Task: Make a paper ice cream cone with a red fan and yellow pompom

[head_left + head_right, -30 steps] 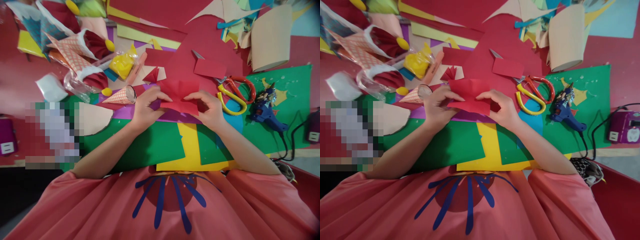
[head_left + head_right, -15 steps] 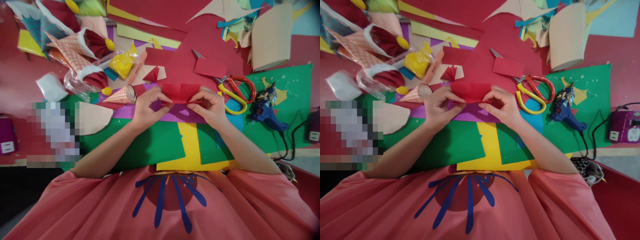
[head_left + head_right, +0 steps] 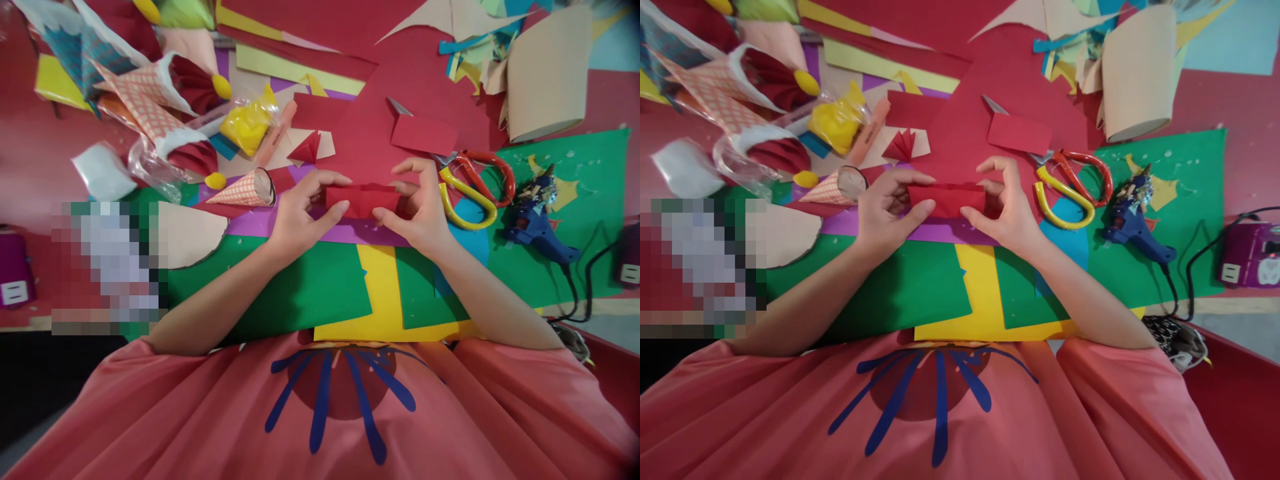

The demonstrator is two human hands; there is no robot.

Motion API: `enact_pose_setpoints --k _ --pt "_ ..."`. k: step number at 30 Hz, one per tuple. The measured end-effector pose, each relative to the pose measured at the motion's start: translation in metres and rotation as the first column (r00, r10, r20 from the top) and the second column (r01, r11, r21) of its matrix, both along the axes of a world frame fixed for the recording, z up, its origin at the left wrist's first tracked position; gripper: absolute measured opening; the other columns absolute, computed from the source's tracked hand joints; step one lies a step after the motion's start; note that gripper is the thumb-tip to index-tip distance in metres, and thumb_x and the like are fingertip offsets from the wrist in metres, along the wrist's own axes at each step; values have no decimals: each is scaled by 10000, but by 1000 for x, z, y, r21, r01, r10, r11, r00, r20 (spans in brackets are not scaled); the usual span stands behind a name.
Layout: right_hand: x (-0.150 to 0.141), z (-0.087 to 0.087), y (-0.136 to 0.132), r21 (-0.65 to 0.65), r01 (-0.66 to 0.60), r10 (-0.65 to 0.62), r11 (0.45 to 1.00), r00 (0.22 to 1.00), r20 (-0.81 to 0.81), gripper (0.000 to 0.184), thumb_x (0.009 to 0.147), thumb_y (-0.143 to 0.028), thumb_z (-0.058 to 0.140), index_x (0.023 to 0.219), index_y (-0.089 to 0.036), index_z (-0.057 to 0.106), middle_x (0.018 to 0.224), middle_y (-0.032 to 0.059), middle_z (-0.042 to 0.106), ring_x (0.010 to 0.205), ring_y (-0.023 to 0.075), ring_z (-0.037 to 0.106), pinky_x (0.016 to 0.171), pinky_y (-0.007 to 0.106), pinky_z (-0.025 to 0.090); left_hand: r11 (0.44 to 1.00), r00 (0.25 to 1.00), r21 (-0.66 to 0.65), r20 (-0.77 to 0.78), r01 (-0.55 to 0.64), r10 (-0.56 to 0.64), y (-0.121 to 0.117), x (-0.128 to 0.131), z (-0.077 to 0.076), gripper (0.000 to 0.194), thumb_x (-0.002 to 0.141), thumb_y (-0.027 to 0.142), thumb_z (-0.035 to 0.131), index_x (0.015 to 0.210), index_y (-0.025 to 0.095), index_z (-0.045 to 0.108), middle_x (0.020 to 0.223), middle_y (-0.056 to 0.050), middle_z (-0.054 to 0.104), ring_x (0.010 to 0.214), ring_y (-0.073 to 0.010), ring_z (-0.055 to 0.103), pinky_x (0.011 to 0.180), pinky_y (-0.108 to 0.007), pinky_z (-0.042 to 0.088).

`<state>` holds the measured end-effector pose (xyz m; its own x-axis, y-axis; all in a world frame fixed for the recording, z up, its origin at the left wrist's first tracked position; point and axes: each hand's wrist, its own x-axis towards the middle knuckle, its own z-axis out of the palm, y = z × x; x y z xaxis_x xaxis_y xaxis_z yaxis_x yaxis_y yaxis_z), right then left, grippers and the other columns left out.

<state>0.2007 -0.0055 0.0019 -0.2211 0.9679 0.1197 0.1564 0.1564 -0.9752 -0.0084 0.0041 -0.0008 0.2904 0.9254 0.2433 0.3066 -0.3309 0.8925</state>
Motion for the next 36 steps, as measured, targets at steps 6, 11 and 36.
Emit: enact_pose_setpoints --k 6,11,36 --pt "2 10 2 -34 -67 69 997 996 50 262 833 -434 691 961 -211 641 944 23 690 851 162 661 714 295 552 998 998 27 -26 60 -60 -5 1 5 217 881 291 623 1077 198 629 1043 -43 713 938 -140 698 796 -233 574" --pt "1 10 2 -36 -60 62 998 997 56 185 828 -360 698 875 -182 683 851 6 712 806 138 649 714 269 516 996 996 34 -52 81 -79 -6 2 7 177 866 298 624 1009 195 635 970 -25 710 891 -132 688 764 -232 567" --pt "-5 16 -1 -86 -135 141 987 988 61 155 842 -315 637 797 -168 653 750 -7 676 702 110 589 687 244 473 992 992 -3 -22 127 -127 -5 5 10 138 839 172 642 951 200 717 950 -24 779 897 -133 734 836 -224 582"
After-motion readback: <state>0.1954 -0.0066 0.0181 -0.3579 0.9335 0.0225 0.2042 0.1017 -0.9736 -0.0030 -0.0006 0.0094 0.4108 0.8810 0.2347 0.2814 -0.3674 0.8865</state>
